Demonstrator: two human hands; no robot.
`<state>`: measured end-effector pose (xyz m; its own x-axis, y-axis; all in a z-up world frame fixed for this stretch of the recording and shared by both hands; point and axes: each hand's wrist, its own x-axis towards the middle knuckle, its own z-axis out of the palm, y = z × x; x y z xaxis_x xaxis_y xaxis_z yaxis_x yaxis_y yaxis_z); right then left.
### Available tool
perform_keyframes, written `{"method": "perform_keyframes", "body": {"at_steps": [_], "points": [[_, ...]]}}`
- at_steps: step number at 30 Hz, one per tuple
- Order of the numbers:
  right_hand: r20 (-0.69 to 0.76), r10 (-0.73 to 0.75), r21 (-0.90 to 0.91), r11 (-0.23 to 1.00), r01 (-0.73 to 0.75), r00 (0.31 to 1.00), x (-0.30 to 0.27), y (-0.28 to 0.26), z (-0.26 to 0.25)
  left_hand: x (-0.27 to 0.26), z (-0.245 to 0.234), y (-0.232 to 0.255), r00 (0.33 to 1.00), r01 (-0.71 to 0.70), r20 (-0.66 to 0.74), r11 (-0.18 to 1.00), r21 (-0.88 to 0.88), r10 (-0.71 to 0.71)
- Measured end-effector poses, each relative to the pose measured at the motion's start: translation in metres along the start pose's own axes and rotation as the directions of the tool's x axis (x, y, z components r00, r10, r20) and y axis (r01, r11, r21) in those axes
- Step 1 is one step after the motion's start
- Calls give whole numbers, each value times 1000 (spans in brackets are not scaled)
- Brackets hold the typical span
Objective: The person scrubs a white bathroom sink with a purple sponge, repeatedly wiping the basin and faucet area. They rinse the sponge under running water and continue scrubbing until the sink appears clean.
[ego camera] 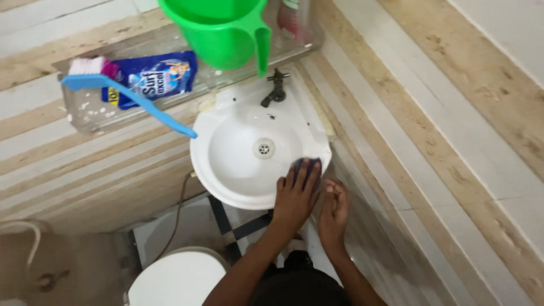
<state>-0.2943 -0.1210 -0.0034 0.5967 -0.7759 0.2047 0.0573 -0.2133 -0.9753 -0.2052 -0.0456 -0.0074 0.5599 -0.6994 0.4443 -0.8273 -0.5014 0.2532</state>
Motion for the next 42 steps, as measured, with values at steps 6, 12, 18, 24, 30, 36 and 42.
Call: {"method": "perform_keyframes", "body": {"at_steps": [6,12,18,24,30,36,42], "points": [[101,-125,-14,992,127,987,-12,-16,33,-51,-52,-30,999,7,32,999,54,-9],[212,-176,-60,979,193,961,-21,-37,69,-80,-80,-56,988,151,-4,984,92,-152],[360,-150,5,987,158,921,-16,-44,99,-91,-86,-91,946,318,-102,938,135,-306],[436,-44,-139,984,115,899,6,-58,123,-79,-73,-134,923,385,-68,897,218,-379],[448,-129,-303,909,286,885,17,-60,144,-49,-61,-192,918,391,-26,888,243,-397],[388,-257,-434,796,422,885,18,-52,155,-8,-59,-232,936,328,41,911,251,-349],[326,-251,-478,788,388,911,24,-53,160,23,-48,-258,973,232,-32,958,171,-230]]}}
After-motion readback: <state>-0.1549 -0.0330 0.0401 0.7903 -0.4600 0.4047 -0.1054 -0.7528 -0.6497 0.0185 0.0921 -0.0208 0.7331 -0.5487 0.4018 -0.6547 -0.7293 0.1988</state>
